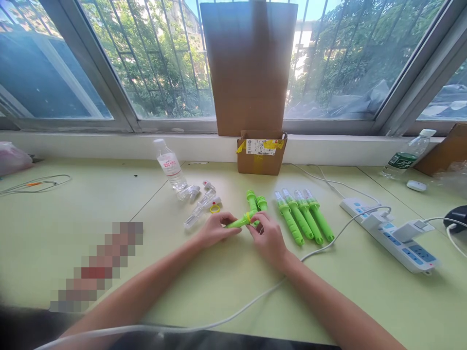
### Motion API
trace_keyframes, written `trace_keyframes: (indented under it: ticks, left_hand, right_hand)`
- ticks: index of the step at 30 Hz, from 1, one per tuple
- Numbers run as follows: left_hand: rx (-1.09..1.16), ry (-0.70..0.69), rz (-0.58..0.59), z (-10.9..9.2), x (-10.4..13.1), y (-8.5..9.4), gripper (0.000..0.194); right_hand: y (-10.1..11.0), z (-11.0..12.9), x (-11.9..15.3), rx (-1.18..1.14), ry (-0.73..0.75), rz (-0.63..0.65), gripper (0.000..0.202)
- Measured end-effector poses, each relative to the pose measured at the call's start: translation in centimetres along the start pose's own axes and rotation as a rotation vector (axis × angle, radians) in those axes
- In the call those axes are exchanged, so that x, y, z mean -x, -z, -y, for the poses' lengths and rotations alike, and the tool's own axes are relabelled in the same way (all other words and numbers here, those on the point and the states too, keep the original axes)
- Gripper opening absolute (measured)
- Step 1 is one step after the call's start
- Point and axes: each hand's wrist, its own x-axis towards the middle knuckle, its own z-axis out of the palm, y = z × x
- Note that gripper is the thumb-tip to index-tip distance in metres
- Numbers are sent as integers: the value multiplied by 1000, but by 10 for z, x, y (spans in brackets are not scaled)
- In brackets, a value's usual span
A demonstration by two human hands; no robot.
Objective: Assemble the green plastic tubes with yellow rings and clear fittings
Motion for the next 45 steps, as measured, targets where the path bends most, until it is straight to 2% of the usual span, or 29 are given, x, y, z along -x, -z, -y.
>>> trace_keyframes:
  ticks: [5, 21, 28, 34, 45]
  left_hand:
    - [89, 37, 107, -3, 1, 2, 34]
    - [21, 40, 214, -5, 0, 7, 41]
    - [-29, -14, 139, -4, 2, 5, 37]
    - [-108, -134, -7, 3, -2, 2, 21]
    - [-30, -39, -21, 4, -1, -1, 26]
  right_hand:
    - [1, 1, 0, 1, -18, 13, 14]
    - [2, -2, 0, -13, -21, 34, 10]
    - [0, -3, 2, -2, 10, 16, 6]
    - [1, -2, 2, -3, 8, 8, 6]
    - [2, 0, -1, -10, -9, 6, 10]
